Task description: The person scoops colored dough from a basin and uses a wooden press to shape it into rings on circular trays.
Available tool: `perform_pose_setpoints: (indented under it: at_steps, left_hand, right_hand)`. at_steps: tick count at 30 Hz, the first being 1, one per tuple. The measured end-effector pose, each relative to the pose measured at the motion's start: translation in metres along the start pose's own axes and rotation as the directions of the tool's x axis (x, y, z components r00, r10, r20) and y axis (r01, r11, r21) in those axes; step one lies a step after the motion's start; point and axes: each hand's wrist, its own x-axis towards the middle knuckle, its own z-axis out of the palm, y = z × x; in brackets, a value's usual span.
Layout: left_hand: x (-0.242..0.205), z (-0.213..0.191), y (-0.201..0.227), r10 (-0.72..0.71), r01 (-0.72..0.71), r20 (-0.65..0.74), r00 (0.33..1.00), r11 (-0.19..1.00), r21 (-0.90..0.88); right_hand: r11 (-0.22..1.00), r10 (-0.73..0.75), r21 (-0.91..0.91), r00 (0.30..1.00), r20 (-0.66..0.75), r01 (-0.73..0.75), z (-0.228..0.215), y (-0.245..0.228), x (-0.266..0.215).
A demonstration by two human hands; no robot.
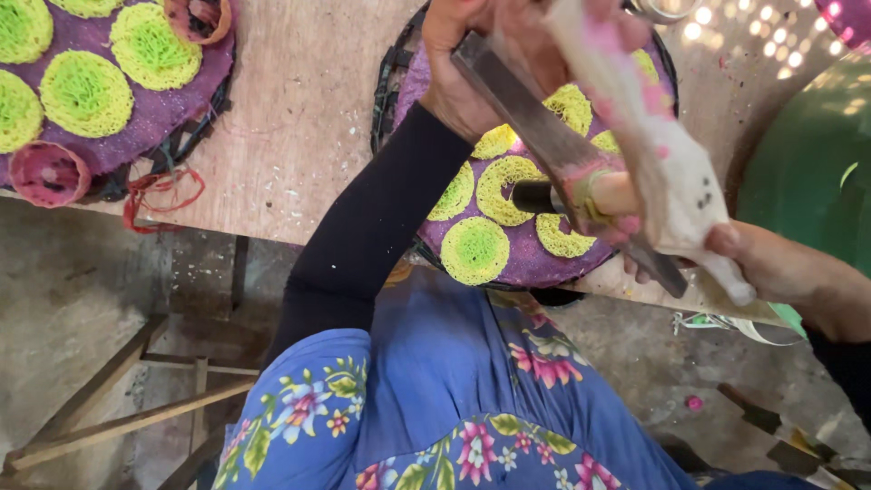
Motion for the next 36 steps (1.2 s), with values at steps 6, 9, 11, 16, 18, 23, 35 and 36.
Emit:
perform_pose_setpoints:
  at_steps: [6,9,11,16,18,23,35,36]
  left_hand:
    - [-0.025,-0.016,-0.001,0.112,-0.113,-0.265,0.958,0.993,0.012]
    - [-0.031,-0.018,-0.003,0.236,-0.231,-0.294,0.926,0.972,0.052]
    - [-0.032,-0.019,-0.001,0.193,-0.202,-0.325,0.926,0.979,0.005]
    - [-0.041,-0.019,0.003,0.226,-0.219,-0.343,0.912,0.974,0.060]
    - [-0.044,-0.018,0.000,0.241,-0.226,-0.375,0.895,0.970,0.085]
    - [-0.035,-0.017,-0.006,0.254,-0.274,-0.347,0.903,0.962,-0.012]
    - [-0.043,0.045,-0.006,0.563,0.250,-0.395,0.726,0.319,0.914]
    - [-0.062,0.061,-0.023,0.575,0.333,-0.140,0.806,-0.245,0.910]
  right_hand:
    - [0.986,0.062,-0.151,0.995,-0.080,-0.074,0.017,-0.006,0.020]
    - [0.963,0.106,-0.232,0.986,-0.131,-0.134,0.017,-0.012,0.024]
    - [0.943,0.113,-0.293,0.979,-0.170,-0.159,0.018,-0.017,0.027]
    - [0.942,0.025,-0.325,0.985,-0.170,-0.080,0.028,-0.022,0.030]
    - [0.954,0.104,-0.266,0.983,-0.150,-0.141,0.030,-0.025,0.025]
    - [0.838,0.098,-0.478,0.935,-0.341,-0.263,0.024,-0.026,0.022]
    - [0.797,-0.603,-0.186,0.752,-0.267,0.574,0.050,0.008,0.005]
    - [0.791,-0.611,-0.171,0.739,-0.286,0.588,0.053,0.010,-0.001]
